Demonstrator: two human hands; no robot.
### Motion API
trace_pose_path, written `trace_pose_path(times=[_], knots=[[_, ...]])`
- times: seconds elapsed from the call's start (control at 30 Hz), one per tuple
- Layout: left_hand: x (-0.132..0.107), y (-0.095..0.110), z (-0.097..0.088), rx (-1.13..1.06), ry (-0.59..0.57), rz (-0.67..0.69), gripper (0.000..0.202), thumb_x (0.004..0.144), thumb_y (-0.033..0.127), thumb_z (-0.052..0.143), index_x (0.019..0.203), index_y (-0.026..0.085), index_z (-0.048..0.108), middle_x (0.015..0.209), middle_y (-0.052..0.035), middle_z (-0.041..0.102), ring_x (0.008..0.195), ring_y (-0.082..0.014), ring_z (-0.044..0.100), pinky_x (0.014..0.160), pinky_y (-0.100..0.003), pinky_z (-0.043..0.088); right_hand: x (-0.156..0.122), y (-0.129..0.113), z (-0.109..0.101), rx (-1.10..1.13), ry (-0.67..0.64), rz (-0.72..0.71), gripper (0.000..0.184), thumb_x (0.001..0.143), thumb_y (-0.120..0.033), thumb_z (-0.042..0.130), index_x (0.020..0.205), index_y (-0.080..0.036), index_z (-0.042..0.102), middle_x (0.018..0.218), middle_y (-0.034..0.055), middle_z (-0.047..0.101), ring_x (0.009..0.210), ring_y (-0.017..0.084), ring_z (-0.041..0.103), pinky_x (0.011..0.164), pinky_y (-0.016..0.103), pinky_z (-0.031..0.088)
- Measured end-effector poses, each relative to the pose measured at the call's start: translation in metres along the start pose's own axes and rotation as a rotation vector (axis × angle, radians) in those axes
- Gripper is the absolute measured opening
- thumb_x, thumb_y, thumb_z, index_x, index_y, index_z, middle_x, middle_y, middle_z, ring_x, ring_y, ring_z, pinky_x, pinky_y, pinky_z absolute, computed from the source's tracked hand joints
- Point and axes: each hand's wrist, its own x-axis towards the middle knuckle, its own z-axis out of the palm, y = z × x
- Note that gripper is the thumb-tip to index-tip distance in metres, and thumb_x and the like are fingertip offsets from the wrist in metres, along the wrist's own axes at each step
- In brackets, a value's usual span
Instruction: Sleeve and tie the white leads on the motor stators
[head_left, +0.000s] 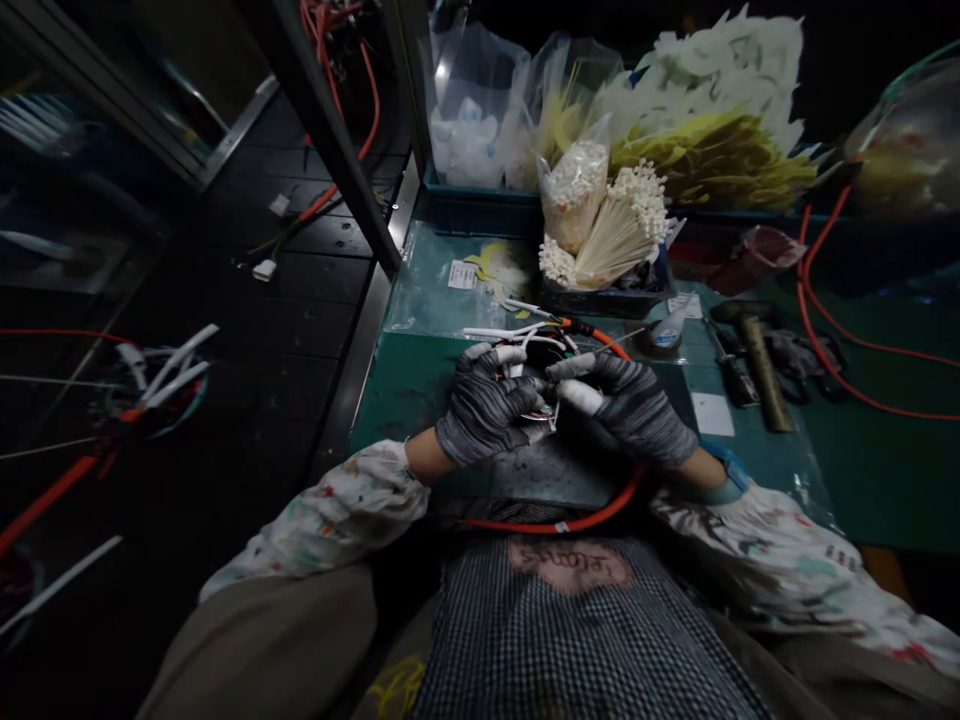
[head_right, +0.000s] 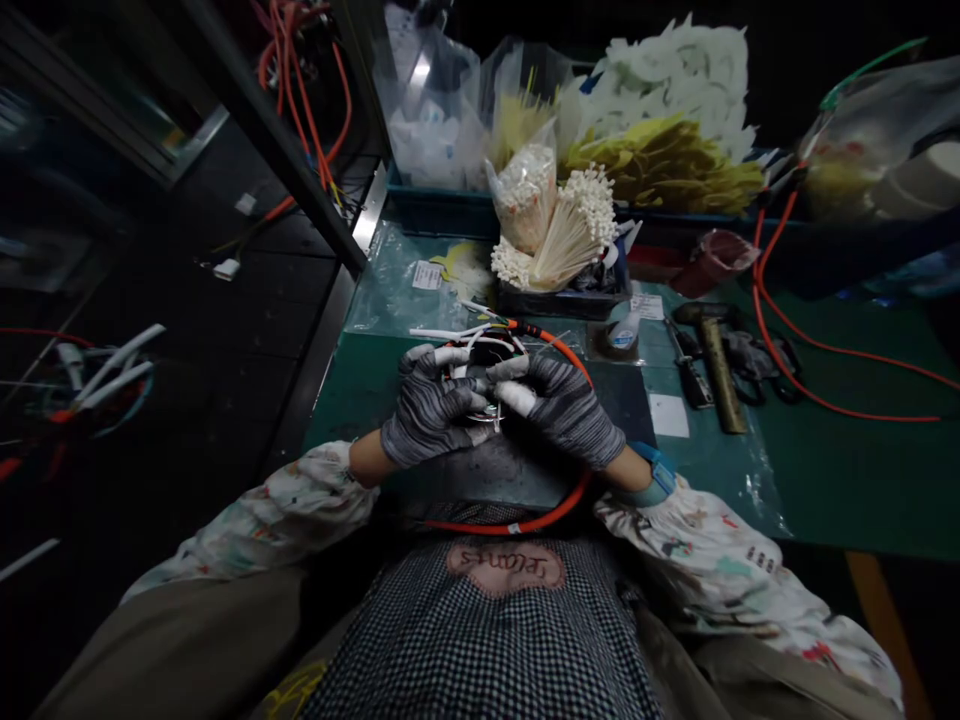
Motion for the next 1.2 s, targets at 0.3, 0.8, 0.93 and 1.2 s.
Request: trace_pose_path(times=[0.3, 0.8, 0.93, 1.2], knots=[[-0.001, -0.004, 0.002, -0.03, -0.194, -0.079, 0.033, 0.095, 0.06, 0.074, 0.105, 0.03, 0.083, 0.133, -0.0047, 0.078, 0.143, -0.0361, 0.063, 0.124, -0.063, 0.042, -0.005, 0.009, 0.001, 0.025, -0.004, -0.014, 0.021, 0.094, -0.045, 0.081, 0.102, -0.026, 0.085, 0.104, 0.0047, 0.087, 0.099, 0.028, 0.083, 0.096, 0.048, 0.07], [-0.004, -0.003, 0.008, 0.089, 0.089, 0.04, 0.027, 0.084, 0.057, 0.085, 0.096, 0.034, 0.078, 0.11, 0.002, 0.082, 0.122, -0.0282, 0.068, 0.116, -0.048, 0.039, -0.005, 0.011, 0.008, 0.065, -0.01, -0.034, 0.014, 0.096, -0.035, 0.077, 0.103, -0.026, 0.085, 0.099, 0.0051, 0.088, 0.091, 0.024, 0.084, 0.084, 0.04, 0.071], [-0.003, -0.003, 0.008, 0.089, 0.108, 0.021, 0.03, 0.082, 0.059, 0.086, 0.094, 0.033, 0.079, 0.107, -0.0001, 0.08, 0.122, -0.0282, 0.066, 0.116, -0.047, 0.037, -0.007, 0.018, 0.006, 0.052, -0.072, -0.124, 0.018, 0.103, -0.036, 0.073, 0.112, -0.025, 0.084, 0.099, 0.0065, 0.087, 0.086, 0.022, 0.082, 0.079, 0.036, 0.069], [-0.004, -0.002, 0.006, 0.018, -0.006, -0.035, 0.03, 0.081, 0.056, 0.089, 0.101, 0.036, 0.081, 0.107, -0.0002, 0.08, 0.125, -0.029, 0.064, 0.121, -0.047, 0.034, -0.031, 0.027, 0.001, -0.202, -0.162, -0.203, 0.015, 0.105, -0.04, 0.072, 0.106, -0.026, 0.079, 0.104, 0.0053, 0.082, 0.094, 0.022, 0.08, 0.087, 0.037, 0.069]])
